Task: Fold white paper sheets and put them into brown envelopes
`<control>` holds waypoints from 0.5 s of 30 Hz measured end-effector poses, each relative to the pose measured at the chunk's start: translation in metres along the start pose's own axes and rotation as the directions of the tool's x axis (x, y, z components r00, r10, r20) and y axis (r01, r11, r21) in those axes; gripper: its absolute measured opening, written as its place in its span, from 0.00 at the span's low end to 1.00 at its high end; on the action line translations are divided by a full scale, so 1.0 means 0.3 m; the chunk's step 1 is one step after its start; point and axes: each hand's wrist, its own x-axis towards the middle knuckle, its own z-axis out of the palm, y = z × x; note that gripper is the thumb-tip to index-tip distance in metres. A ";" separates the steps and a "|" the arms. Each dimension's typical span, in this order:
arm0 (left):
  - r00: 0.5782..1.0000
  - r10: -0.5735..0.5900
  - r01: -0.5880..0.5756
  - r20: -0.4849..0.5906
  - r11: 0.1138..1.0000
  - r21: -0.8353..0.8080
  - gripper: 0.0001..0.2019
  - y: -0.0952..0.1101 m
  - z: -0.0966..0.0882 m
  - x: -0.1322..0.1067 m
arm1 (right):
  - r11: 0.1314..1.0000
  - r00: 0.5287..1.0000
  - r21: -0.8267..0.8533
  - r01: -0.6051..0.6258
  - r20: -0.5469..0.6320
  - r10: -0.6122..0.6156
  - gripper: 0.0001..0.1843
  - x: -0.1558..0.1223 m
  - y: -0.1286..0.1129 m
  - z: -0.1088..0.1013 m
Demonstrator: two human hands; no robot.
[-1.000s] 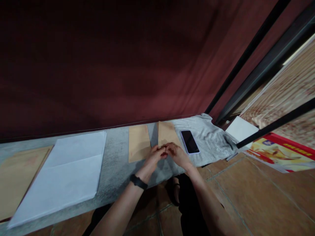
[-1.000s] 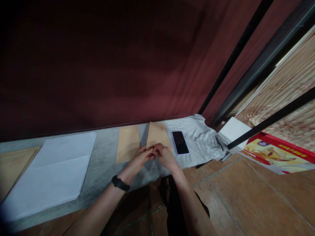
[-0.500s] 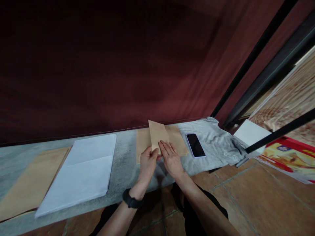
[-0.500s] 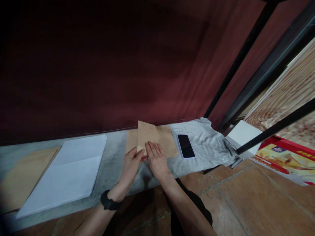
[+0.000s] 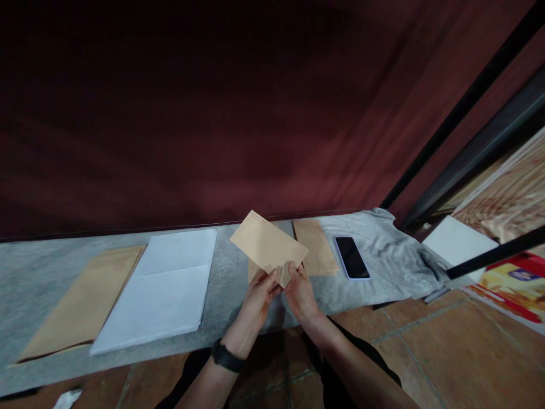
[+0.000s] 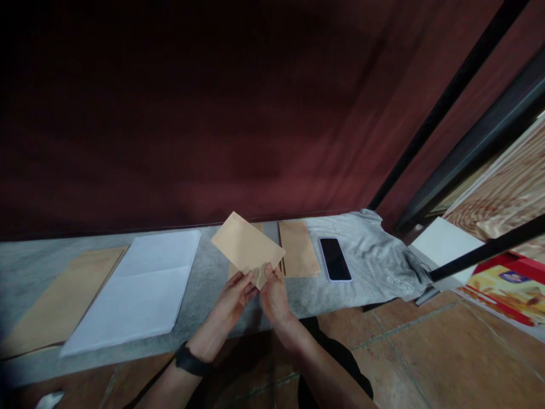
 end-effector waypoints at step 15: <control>0.983 0.135 -0.181 0.127 0.848 0.498 0.14 0.042 0.036 0.173 | 0.746 0.985 -0.662 -0.067 -0.163 -0.056 0.23 0.109 -0.220 -0.274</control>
